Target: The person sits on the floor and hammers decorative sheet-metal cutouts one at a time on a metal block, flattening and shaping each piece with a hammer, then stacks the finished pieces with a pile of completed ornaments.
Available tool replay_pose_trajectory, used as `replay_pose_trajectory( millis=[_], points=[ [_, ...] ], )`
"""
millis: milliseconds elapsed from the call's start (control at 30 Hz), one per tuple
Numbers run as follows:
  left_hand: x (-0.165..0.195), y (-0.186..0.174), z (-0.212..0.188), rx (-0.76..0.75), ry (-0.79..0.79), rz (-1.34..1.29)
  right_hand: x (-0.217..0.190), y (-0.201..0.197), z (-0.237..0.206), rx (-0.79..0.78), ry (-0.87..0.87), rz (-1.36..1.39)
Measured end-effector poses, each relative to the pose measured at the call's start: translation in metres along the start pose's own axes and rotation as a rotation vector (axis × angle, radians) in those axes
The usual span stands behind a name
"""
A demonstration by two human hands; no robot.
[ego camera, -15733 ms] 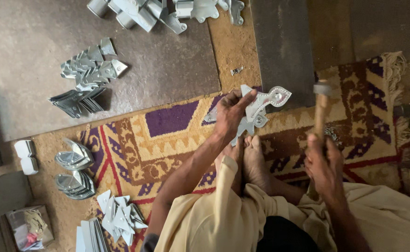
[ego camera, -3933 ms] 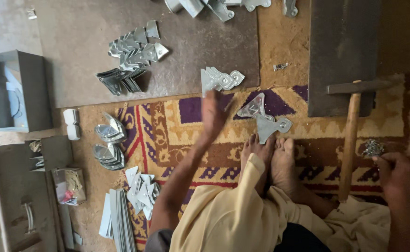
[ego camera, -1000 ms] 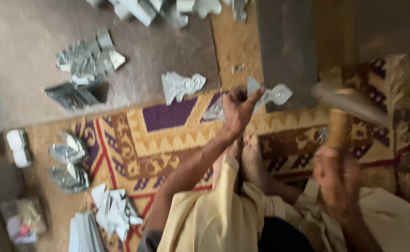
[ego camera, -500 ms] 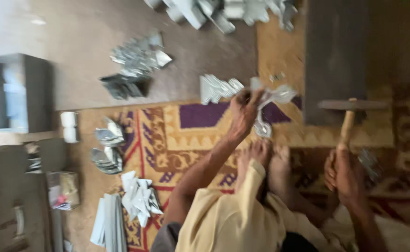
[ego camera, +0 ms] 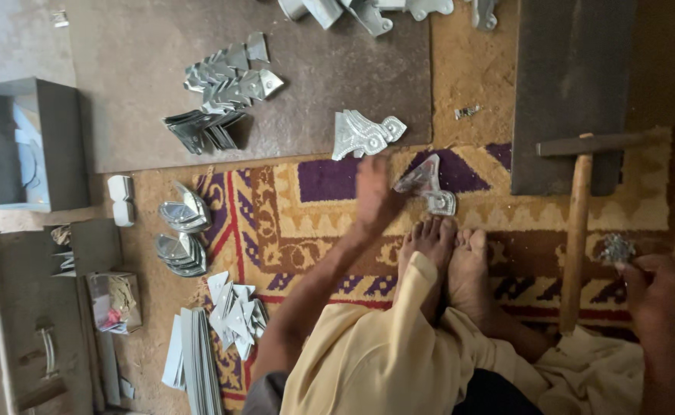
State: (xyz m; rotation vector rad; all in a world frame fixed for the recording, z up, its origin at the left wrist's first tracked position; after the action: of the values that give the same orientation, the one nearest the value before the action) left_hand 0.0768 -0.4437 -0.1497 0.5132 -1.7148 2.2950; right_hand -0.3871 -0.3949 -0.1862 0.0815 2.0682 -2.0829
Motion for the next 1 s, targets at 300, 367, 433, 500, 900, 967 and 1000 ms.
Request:
replay_pose_trajectory(
  millis=[300, 367, 433, 500, 900, 967, 1000],
  points=[
    [0.034, 0.035, -0.010, -0.424, -0.057, 0.188, 0.007, -0.007, -0.023, 0.007, 0.083, 0.301],
    [0.030, 0.033, -0.011, -0.396, -0.064, 0.195, 0.006, -0.005, -0.027, -0.087, 0.078, 0.154],
    [0.027, 0.032, -0.011, -0.364, -0.071, 0.167, 0.006, -0.005, -0.029, -0.020, 0.069, 0.181],
    [0.024, 0.030, -0.010, -0.337, -0.098, 0.115, 0.008, -0.002, -0.032, 0.010, 0.049, 0.200],
    [0.006, 0.025, -0.016, -0.250, 0.011, 0.072, 0.037, 0.010, -0.061, 0.102, 0.061, 0.388],
    [0.004, 0.024, -0.016, -0.256, -0.029, 0.086, 0.033, 0.008, -0.063, 0.143, 0.136, 0.540],
    [0.003, 0.024, -0.016, -0.260, -0.050, 0.094, 0.030, 0.005, -0.062, 0.156, 0.167, 0.590]
  ],
)
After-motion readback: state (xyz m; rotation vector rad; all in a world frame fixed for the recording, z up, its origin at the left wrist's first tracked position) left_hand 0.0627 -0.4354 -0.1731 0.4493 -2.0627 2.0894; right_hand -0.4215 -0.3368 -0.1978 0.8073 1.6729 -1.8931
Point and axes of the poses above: each hand's wrist, its own z-axis towards the middle knuckle, its own y-axis out of the palm, x = y × z, the point moved 2 cm from there along z, towards the middle knuckle, and after that the axes turned 12 degrees about z, right-handed, at the moved point
